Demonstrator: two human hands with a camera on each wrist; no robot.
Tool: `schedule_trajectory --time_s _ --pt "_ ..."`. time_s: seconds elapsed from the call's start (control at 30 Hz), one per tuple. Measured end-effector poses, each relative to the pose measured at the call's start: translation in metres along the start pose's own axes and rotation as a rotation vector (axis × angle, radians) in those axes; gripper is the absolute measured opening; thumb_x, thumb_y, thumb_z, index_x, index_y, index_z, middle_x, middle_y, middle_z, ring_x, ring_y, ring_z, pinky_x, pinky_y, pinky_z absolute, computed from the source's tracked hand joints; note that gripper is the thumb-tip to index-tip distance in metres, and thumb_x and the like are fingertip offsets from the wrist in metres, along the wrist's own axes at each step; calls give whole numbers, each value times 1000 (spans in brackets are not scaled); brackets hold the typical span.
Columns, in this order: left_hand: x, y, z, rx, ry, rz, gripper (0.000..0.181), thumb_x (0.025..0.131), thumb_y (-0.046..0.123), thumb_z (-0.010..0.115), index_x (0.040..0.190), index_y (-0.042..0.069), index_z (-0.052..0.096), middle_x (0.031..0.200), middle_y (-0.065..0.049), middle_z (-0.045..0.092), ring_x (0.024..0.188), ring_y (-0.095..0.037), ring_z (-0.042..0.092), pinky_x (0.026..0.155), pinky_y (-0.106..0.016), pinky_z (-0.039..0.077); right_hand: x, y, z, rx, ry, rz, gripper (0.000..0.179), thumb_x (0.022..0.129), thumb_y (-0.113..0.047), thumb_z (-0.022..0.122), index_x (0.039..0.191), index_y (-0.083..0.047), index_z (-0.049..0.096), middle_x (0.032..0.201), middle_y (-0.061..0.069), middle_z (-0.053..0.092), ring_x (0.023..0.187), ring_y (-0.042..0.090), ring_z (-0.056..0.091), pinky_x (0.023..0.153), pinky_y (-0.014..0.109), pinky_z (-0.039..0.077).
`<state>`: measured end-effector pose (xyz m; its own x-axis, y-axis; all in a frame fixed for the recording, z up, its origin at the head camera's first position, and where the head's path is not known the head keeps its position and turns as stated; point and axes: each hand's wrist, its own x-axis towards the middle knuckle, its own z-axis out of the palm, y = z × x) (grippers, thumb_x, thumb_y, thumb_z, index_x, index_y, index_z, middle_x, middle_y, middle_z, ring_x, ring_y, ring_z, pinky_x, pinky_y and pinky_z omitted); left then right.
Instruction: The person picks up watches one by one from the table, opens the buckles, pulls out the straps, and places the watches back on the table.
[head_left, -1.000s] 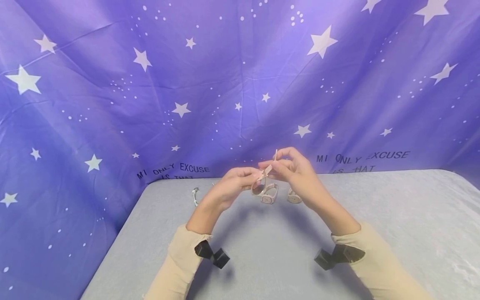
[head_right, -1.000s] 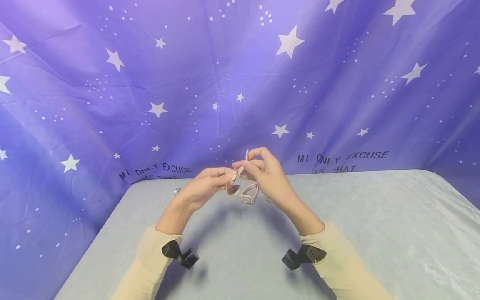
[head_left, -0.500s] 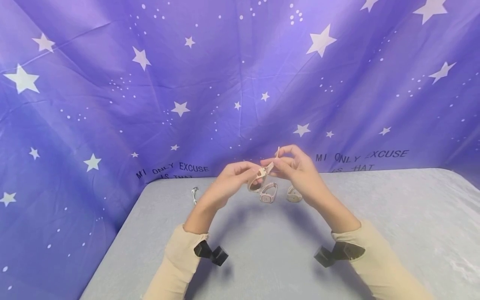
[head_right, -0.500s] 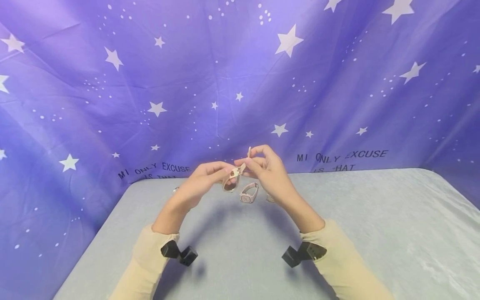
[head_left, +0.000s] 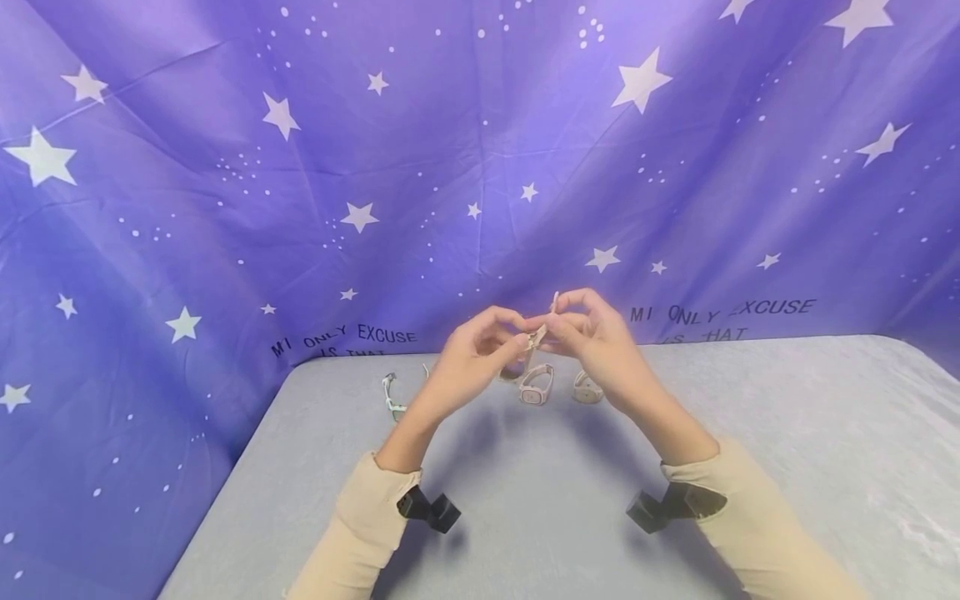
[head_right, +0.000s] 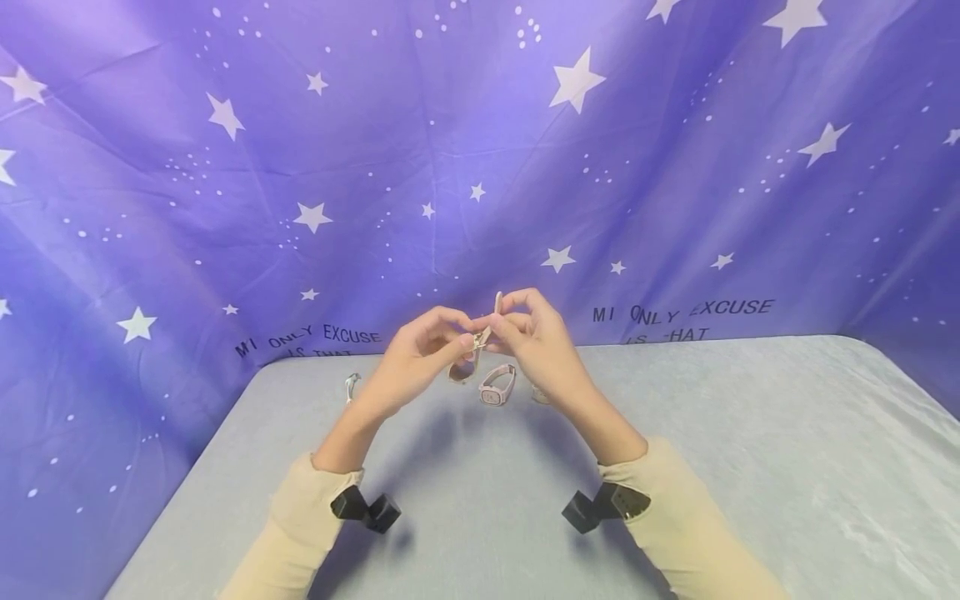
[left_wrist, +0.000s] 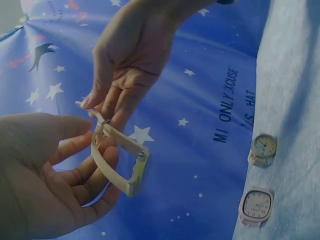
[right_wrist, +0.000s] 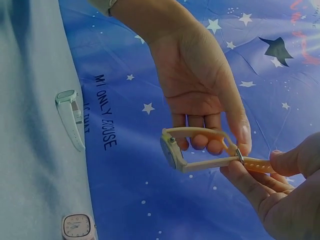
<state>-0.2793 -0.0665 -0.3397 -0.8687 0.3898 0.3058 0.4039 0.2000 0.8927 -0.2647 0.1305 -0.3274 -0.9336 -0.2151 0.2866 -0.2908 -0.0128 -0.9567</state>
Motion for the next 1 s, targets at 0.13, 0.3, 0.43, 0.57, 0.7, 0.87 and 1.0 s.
schedule_trajectory --time_s 0.13,0.3,0.43,0.57,0.7,0.87,1.0 --pt "-1 0 3 87 12 21 15 99 18 67 113 14 65 93 -11 73 79 -20 74 70 -32 64 -1 0 2 -43 26 6 13 105 -4 53 113 2 45 123 34 66 95 5 74 92 30 61" --pt "-2 -1 6 121 6 56 13 99 17 67 111 13 65 87 -11 72 73 -21 72 66 -33 62 -2 1 3 -85 31 4 16 104 -7 54 114 2 46 123 33 67 103 19 75 94 34 60" --pt "-2 -2 7 127 -2 68 13 99 17 66 111 12 64 84 -11 71 70 -21 70 64 -33 62 -3 1 4 -96 26 1 17 104 -7 55 115 3 45 123 32 68 108 29 74 96 35 59" --pt "-1 -3 8 133 -2 71 12 99 16 66 111 12 64 85 -10 70 70 -20 69 64 -31 61 -3 1 5 -102 28 7 17 104 -7 55 115 3 45 122 32 68 107 32 74 96 36 59" --pt "-1 -4 8 136 1 66 10 100 17 66 109 13 64 85 -9 70 70 -17 68 64 -32 61 -4 1 5 -107 28 9 17 104 -7 55 115 3 45 122 32 68 106 33 74 96 36 59" --pt "-1 -4 8 104 1 55 10 101 22 65 105 14 64 77 -8 66 64 -17 63 59 -33 56 -4 0 6 -93 24 2 16 104 -6 54 114 3 45 121 33 68 102 20 75 95 34 60" --pt "-2 -3 7 73 8 53 11 101 24 64 104 13 64 79 -10 67 65 -17 62 58 -28 52 -4 0 6 -77 25 -1 15 104 -5 54 113 3 45 120 34 68 97 9 74 93 32 61"
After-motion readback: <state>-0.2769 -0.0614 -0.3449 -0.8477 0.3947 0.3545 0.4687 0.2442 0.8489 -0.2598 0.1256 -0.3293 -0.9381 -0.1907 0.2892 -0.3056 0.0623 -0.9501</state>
